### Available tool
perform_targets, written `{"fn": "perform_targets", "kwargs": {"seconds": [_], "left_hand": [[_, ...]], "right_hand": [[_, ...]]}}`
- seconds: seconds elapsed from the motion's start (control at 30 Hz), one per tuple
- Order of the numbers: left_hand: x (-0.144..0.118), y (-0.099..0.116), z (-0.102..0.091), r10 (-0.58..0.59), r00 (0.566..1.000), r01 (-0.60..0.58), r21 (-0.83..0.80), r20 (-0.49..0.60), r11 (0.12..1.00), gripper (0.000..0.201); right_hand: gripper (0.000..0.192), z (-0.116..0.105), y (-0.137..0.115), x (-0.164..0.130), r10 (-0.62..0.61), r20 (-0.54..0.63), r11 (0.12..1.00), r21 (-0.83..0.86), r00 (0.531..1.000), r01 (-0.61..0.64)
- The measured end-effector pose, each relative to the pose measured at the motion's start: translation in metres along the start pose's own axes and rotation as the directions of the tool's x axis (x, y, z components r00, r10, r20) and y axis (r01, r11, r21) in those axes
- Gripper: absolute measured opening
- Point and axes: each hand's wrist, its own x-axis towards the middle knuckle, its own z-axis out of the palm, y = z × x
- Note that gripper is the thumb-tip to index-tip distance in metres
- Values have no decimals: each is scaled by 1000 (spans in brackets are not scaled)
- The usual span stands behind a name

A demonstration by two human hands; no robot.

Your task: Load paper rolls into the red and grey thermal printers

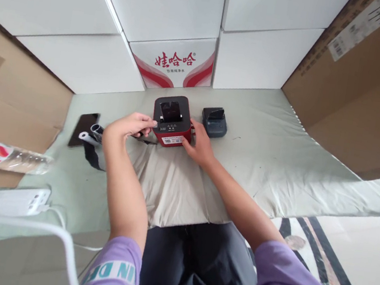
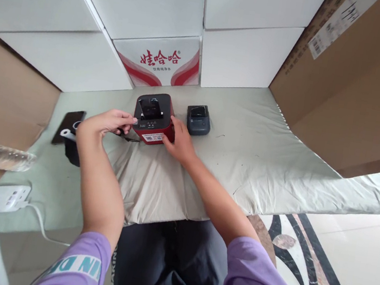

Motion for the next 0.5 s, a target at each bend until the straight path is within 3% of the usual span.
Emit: {"fn": "perform_targets", "kwargs": {"seconds": [0.5], "left_hand": [[13, -17, 0, 4, 997, 11, -209, 73, 978, 49]], "right_hand": [[60, 1, -3, -1, 68, 12, 997, 23, 998, -68]]}}
